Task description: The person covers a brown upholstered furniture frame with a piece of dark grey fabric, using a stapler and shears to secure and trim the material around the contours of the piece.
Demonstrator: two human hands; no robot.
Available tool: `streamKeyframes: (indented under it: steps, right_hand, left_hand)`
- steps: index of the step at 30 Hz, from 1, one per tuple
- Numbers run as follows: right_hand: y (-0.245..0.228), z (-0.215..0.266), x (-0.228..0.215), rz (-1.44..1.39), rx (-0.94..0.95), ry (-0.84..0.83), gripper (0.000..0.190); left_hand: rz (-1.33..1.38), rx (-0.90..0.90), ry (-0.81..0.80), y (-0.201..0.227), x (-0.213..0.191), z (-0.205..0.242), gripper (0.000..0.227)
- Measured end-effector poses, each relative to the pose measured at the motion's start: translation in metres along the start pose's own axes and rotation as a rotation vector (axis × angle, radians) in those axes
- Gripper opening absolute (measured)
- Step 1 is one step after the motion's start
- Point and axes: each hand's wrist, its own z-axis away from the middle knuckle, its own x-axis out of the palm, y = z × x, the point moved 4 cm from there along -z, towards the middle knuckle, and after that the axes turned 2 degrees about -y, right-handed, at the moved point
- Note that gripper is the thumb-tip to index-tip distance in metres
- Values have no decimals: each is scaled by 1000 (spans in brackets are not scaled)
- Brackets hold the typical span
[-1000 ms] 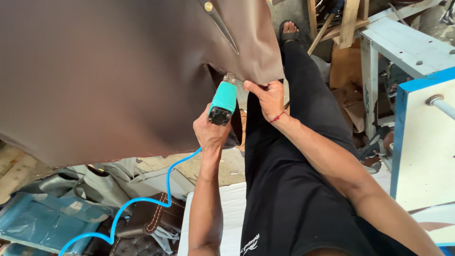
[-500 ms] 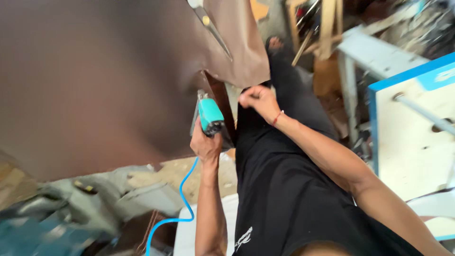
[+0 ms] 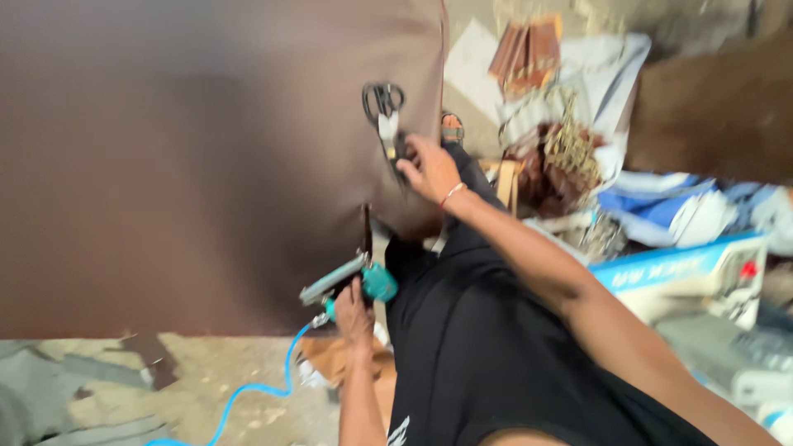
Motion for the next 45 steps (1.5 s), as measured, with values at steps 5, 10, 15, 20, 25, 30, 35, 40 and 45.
streamKeyframes:
  steps: [5,10,15,20,25,30,35,40,45]
  right_hand:
    - [22,-42,29,8,154,-168,38]
    - [37,-86,19,52,345,-703,44]
    - [26,-82,32,308,216,-492,50]
    - [21,-76,23,63,272,-537,40]
    - [-2,-74,-5,-534,231,-1071,21]
    - [-33,-100,-39,-758,266,-1211,19]
    - [-47,-201,-61,-367,91,-1148,26]
    - [-28,-263,-61,16,-376,-1266,24]
    - [-14,-277,-31,318,-651,-1264,36]
  left_hand:
    - [-217,-265,-234,1,6,5,69]
    - [-397,-417,-288,31,-3,7,70]
    - [-384,-685,-373,62,-29,-24,76]
    - [-188,-988,-207,126,-55,-65,65]
    - [1139,-773,431,198,-22,-150,68]
    - [1852,-1017,656,227,116,-180,54]
    - [2492,-1045,711,261,190,-266,37]
    - [2041,-1152,1721,256,140,-299,37]
    - [1569,-1165,1763,214,89,-300,31]
